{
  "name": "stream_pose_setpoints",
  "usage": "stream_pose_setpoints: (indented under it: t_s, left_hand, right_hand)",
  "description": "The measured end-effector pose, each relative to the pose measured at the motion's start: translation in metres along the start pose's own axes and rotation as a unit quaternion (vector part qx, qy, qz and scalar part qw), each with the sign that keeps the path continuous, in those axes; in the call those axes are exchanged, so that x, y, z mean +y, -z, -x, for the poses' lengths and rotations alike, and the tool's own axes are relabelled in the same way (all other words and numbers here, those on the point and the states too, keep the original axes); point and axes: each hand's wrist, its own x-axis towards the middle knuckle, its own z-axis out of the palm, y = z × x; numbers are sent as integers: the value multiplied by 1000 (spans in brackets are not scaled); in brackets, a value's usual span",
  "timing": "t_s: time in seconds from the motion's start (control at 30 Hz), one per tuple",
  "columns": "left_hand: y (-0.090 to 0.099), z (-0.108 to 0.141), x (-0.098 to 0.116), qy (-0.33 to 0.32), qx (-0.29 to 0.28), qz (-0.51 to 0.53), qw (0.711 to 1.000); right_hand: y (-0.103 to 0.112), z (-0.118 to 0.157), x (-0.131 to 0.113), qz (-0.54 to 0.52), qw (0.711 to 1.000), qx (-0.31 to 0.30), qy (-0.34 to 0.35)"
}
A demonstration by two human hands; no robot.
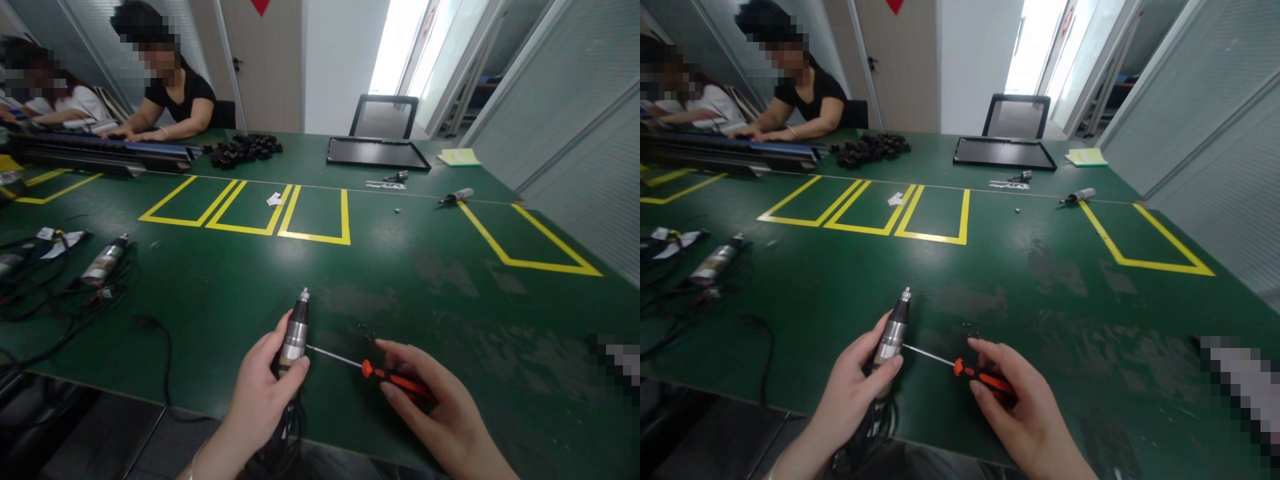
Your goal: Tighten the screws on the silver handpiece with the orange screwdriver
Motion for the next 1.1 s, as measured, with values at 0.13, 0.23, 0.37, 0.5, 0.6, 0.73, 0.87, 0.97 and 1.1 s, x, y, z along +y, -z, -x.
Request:
stream_pose_setpoints:
  t_s: [0.13, 0.23, 0.37, 0.5, 0.6, 0.73, 0.87, 0.97, 1.1]
  left_hand:
    - [0, 1, 2, 3, 5, 2, 1000]
    - [0, 1, 1, -1, 6, 0, 1000]
    - [0, 1, -1, -9, 9, -5, 1000]
    - [0, 1, -2, -13, 4, -2, 1000]
    - [0, 2, -2, -7, 1, -2, 1000]
    - [0, 1, -1, -5, 1, 1, 1000]
    - [0, 0, 0, -1, 0, 8, 1000]
    - [0, 1, 1, -1, -1, 8, 1000]
    - [0, 2, 0, -4, -2, -3, 1000]
  right_hand:
    - [-1, -2, 1, 9, 1000, -18, 3]
    - [0, -3, 0, 11, 999, -49, -20]
    - [3, -2, -4, -16, 995, -83, -56]
    - [3, -1, -5, -46, 990, -104, -78]
    - [3, -1, -5, -32, 994, -73, -71]
    - [4, 0, -6, -29, 998, -34, -52]
    - [4, 1, -2, -33, 998, -19, -49]
    - [2, 0, 1, -31, 998, -15, -52]
    - [0, -3, 1, -29, 997, -41, -57]
